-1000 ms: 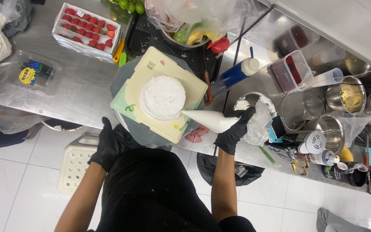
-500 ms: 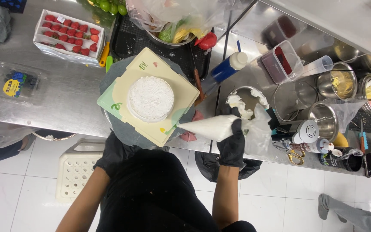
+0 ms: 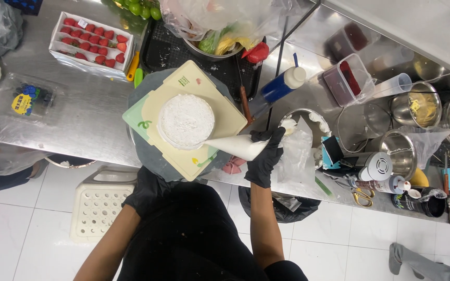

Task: Apply and smooth white icing on top of a small cake using a piping bag and a long spatula.

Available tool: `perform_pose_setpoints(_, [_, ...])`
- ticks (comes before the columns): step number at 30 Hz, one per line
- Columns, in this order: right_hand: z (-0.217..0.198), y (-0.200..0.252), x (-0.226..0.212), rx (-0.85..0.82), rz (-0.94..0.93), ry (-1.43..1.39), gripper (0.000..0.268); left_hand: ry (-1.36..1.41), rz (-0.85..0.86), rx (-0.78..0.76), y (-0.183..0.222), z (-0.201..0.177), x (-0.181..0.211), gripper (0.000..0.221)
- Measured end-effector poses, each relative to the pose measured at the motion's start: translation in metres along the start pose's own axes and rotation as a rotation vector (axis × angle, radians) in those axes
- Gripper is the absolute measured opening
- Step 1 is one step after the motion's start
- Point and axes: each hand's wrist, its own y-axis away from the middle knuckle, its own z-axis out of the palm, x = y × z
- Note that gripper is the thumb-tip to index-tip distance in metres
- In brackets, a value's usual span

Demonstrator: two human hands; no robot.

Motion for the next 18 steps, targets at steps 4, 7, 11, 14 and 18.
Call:
perform_pose_setpoints(4, [-0.002,-0.007,0.000,0.081,0.052,-0.050,0.038,0.605,-0.066,0.188,0.010,-0.006,0.046,0.073])
perform_pose_setpoints(7, [-0.009,-0.021,0.006,0.147,0.048,-0.022,0.039,0.783,-0.028,0.226,-0.014,-0.059,0.032,0.091])
perform_pose_setpoints(11, [-0.005,-0.032,0.008,0.227,-0.036,0.101,0.046,0.777,0.112,0.141,0.010,-0.036,0.069,0.091])
perform_pose_setpoints(14, [-0.001,-0.038,0.008,0.267,-0.085,0.244,0.049,0.601,-0.011,0.246,0.004,-0.030,0.048,0.088])
perform_pose_setpoints(18, [-0.001,-0.045,0.005,0.289,-0.100,0.380,0.055,0.351,-0.007,0.170,-0.008,-0.037,0.016,0.088])
